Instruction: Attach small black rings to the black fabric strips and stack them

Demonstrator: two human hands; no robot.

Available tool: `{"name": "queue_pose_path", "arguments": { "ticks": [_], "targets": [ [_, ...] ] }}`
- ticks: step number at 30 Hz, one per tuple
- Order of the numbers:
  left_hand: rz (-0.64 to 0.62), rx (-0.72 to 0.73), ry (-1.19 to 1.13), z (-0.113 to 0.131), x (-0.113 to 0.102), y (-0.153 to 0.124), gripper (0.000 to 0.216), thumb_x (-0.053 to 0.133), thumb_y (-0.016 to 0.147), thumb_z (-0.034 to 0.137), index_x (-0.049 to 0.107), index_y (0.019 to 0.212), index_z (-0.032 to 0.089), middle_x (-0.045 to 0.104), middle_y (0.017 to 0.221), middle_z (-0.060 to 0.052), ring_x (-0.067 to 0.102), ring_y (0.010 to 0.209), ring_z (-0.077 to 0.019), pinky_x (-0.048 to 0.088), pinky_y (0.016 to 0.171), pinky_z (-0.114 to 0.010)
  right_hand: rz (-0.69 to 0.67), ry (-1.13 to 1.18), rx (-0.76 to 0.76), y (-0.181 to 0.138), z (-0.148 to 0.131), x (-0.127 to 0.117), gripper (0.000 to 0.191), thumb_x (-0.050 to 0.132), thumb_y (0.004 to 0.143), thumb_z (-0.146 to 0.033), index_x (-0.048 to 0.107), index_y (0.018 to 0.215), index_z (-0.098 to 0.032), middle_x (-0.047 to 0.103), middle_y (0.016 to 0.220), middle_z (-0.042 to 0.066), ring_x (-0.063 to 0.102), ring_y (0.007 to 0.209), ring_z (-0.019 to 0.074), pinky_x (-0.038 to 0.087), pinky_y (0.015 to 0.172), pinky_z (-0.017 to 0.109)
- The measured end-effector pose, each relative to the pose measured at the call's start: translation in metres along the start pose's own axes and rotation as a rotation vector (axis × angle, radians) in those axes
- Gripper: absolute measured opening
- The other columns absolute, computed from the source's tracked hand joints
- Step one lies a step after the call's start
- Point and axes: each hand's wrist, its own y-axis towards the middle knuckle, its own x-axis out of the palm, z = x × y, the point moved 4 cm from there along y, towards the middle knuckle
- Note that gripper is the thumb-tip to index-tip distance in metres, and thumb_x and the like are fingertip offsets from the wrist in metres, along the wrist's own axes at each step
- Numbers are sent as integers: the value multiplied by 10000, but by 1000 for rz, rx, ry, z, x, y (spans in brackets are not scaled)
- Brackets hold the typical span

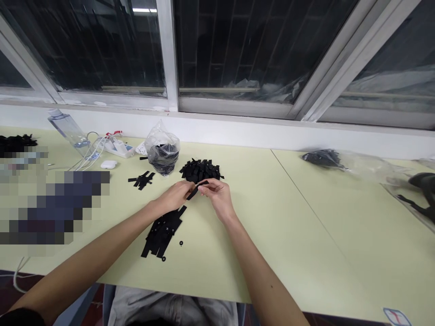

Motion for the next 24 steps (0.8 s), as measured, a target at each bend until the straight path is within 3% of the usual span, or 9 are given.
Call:
{"name": "queue_pose_path", "arguments": {
  "ticks": [6, 11, 14, 24],
  "targets": [
    [246, -181, -337, -16, -12, -8, 87, 572, 876, 215, 651, 885, 181, 692, 840, -31, 627, 774, -172, 479, 717, -278, 6, -100, 17, -3, 3, 3, 343, 827, 652, -475, 709, 780, -180, 671, 699, 42, 589, 617, 168, 500, 622, 329],
    [388, -163, -520, -5, -18, -19, 139, 555, 908, 278, 646, 884, 175, 687, 910, -43, 635, 869, -173, 512, 831, -299, -38, -137, -16, -7, 4, 11, 207, 805, 704, -382, 757, 805, -208, 721, 815, 58, 646, 734, 202, 529, 701, 343],
    [389, -173, -588, 2, -15, -23, 150, 578, 903, 299, 656, 892, 172, 694, 914, -44, 645, 864, -174, 516, 830, -300, -37, -136, -42, -9, 4, 14, 150, 791, 724, -345, 767, 805, -221, 736, 878, 61, 661, 805, 215, 530, 747, 346],
    [366, -162, -637, 6, -8, -26, 141, 554, 905, 230, 681, 932, 175, 705, 957, -52, 653, 908, -178, 518, 854, -304, 53, -284, -60, -10, 3, 12, 205, 780, 718, -381, 729, 756, -186, 694, 773, 54, 589, 679, 187, 477, 653, 330]
  ]
}}
